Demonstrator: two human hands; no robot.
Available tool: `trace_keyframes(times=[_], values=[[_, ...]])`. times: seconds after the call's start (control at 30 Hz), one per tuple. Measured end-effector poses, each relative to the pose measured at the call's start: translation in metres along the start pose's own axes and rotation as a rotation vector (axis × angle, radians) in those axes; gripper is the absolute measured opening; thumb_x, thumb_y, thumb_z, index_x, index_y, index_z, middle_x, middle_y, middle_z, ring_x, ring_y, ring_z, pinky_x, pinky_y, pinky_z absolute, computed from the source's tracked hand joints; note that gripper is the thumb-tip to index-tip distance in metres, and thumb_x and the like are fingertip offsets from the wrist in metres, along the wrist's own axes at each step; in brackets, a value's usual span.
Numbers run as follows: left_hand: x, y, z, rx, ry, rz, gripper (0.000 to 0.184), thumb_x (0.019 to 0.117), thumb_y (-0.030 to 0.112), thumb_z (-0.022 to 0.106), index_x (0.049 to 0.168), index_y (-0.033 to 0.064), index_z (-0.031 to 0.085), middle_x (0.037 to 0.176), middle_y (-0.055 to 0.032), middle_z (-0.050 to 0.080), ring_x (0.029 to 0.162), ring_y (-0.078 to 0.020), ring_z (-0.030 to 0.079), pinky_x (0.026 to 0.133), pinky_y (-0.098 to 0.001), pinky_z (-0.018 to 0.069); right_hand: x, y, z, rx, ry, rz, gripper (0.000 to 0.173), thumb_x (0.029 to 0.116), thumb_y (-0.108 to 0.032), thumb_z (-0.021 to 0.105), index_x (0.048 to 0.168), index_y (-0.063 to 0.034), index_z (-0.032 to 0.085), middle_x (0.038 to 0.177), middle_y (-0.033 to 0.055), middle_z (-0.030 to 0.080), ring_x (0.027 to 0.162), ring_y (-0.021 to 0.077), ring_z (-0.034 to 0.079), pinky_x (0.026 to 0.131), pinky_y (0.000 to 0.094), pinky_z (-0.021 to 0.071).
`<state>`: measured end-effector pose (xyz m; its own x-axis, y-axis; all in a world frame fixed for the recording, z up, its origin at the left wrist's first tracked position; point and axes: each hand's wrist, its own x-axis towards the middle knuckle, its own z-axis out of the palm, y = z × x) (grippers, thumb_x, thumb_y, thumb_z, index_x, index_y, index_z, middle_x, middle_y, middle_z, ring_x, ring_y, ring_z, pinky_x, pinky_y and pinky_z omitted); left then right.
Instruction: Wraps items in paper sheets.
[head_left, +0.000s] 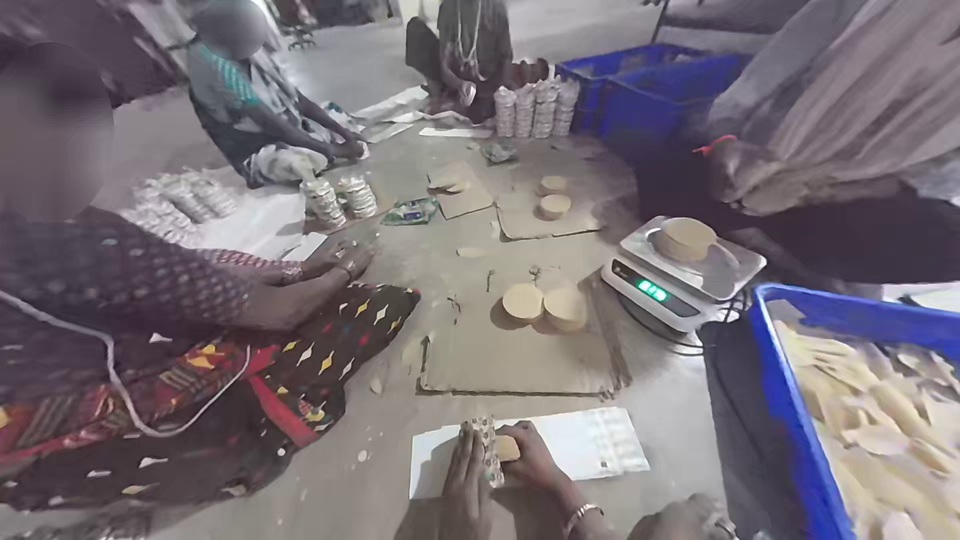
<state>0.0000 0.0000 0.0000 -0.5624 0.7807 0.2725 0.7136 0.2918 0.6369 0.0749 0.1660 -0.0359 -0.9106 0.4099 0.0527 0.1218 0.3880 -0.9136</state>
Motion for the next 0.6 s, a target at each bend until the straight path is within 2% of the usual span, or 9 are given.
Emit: trace_keyframes(times=[0.07, 0.17, 0.27, 0.33, 0.4, 0.47, 0.53, 0.57, 0.6], values=[[0.009, 0.002, -0.013, 0.043, -0.083, -0.006, 0.046, 0.0926, -0.002, 0.048, 0.136, -0.0138, 0.058, 0.149, -0.0301, 0.05, 0.141, -0.0449, 0.048, 0.117, -0.0518, 0.039, 0.002, 0.001, -0.001, 0.006, -0.02, -0.008, 0.042, 0.0743, -0.011, 0.083, 0.115, -0.0013, 0.075, 0.105, 0.0156, 0.076, 0.102, 0.0373, 0.067, 0.104, 0.0581, 0.0407], [0.023, -0.001, -0.034, 0.063, -0.233, 0.001, 0.038, 0.0957, 0.003, 0.059, 0.131, -0.0082, 0.065, 0.144, -0.0258, 0.058, 0.137, -0.0422, 0.053, 0.116, -0.0532, 0.0415, 0.002, 0.005, -0.001, -0.011, -0.046, -0.052, 0.04, 0.0765, -0.013, 0.082, 0.115, -0.0023, 0.075, 0.104, 0.0156, 0.077, 0.098, 0.0347, 0.069, 0.104, 0.0578, 0.0404], [0.039, -0.004, -0.04, 0.156, -0.244, 0.067, 0.035, 0.0856, 0.007, 0.071, 0.119, -0.0028, 0.074, 0.121, -0.0187, 0.073, 0.116, -0.0374, 0.069, 0.103, -0.0554, 0.0515, 0.005, 0.003, -0.003, -0.031, -0.107, -0.045, 0.04, 0.0807, -0.016, 0.082, 0.118, -0.0028, 0.074, 0.108, 0.0165, 0.076, 0.103, 0.0356, 0.069, 0.106, 0.0589, 0.0384], [0.047, 0.001, -0.039, 0.181, -0.286, 0.021, 0.036, 0.0817, 0.008, 0.077, 0.116, -0.0048, 0.074, 0.114, -0.0212, 0.074, 0.11, -0.0409, 0.07, 0.101, -0.0572, 0.0517, 0.009, 0.002, -0.004, -0.046, -0.161, -0.02, 0.042, 0.0828, -0.017, 0.081, 0.122, -0.0028, 0.072, 0.112, 0.0177, 0.075, 0.108, 0.0363, 0.068, 0.109, 0.0594, 0.0351], [0.049, 0.0, -0.034, 0.179, -0.313, -0.014, 0.038, 0.0807, 0.009, 0.079, 0.116, -0.0057, 0.073, 0.114, -0.0225, 0.074, 0.111, -0.0429, 0.068, 0.101, -0.0578, 0.0511, 0.008, 0.001, -0.005, -0.083, -0.176, 0.021, 0.046, 0.0827, -0.016, 0.081, 0.125, -0.0027, 0.069, 0.115, 0.0191, 0.074, 0.112, 0.0376, 0.066, 0.111, 0.0606, 0.0324], [0.051, -0.003, -0.031, 0.163, -0.339, -0.02, 0.04, 0.0823, 0.009, 0.078, 0.119, -0.0053, 0.072, 0.117, -0.0228, 0.073, 0.115, -0.0434, 0.066, 0.103, -0.0576, 0.0495, 0.004, -0.011, -0.007, -0.141, -0.148, 0.159, 0.06, 0.0831, -0.017, 0.083, 0.138, -0.0076, 0.061, 0.128, 0.0183, 0.068, 0.124, 0.038, 0.06, 0.116, 0.0612, 0.028], [0.052, -0.001, -0.033, 0.168, -0.377, 0.017, 0.043, 0.0836, 0.007, 0.076, 0.125, -0.0021, 0.071, 0.12, -0.0228, 0.072, 0.117, -0.044, 0.065, 0.105, -0.0582, 0.048, -0.012, -0.031, -0.003, -0.127, -0.012, 0.347, 0.075, 0.0852, -0.02, 0.081, 0.152, -0.0098, 0.048, 0.144, 0.0187, 0.059, 0.138, 0.0393, 0.049, 0.117, 0.0618, 0.0295], [0.056, 0.002, -0.034, 0.173, -0.411, 0.042, 0.047, 0.0847, 0.005, 0.073, 0.131, 0.0014, 0.069, 0.121, -0.0229, 0.071, 0.118, -0.0444, 0.064, 0.105, -0.0593, 0.0468, -0.026, -0.039, 0.003, -0.045, 0.151, 0.404, 0.078, 0.0842, -0.019, 0.08, 0.152, -0.0037, 0.046, 0.146, 0.0234, 0.055, 0.138, 0.042, 0.048, 0.114, 0.0619, 0.034], [0.058, 0.005, -0.033, 0.177, -0.445, 0.069, 0.05, 0.0854, 0.002, 0.07, 0.136, 0.004, 0.066, 0.121, -0.0239, 0.07, 0.117, -0.0453, 0.064, 0.105, -0.0607, 0.0462, -0.041, -0.047, 0.015, 0.094, 0.361, 0.458, 0.077, 0.0823, -0.016, 0.08, 0.149, 0.0026, 0.047, 0.143, 0.0265, 0.056, 0.133, 0.0424, 0.053, 0.111, 0.0591, 0.0406]])
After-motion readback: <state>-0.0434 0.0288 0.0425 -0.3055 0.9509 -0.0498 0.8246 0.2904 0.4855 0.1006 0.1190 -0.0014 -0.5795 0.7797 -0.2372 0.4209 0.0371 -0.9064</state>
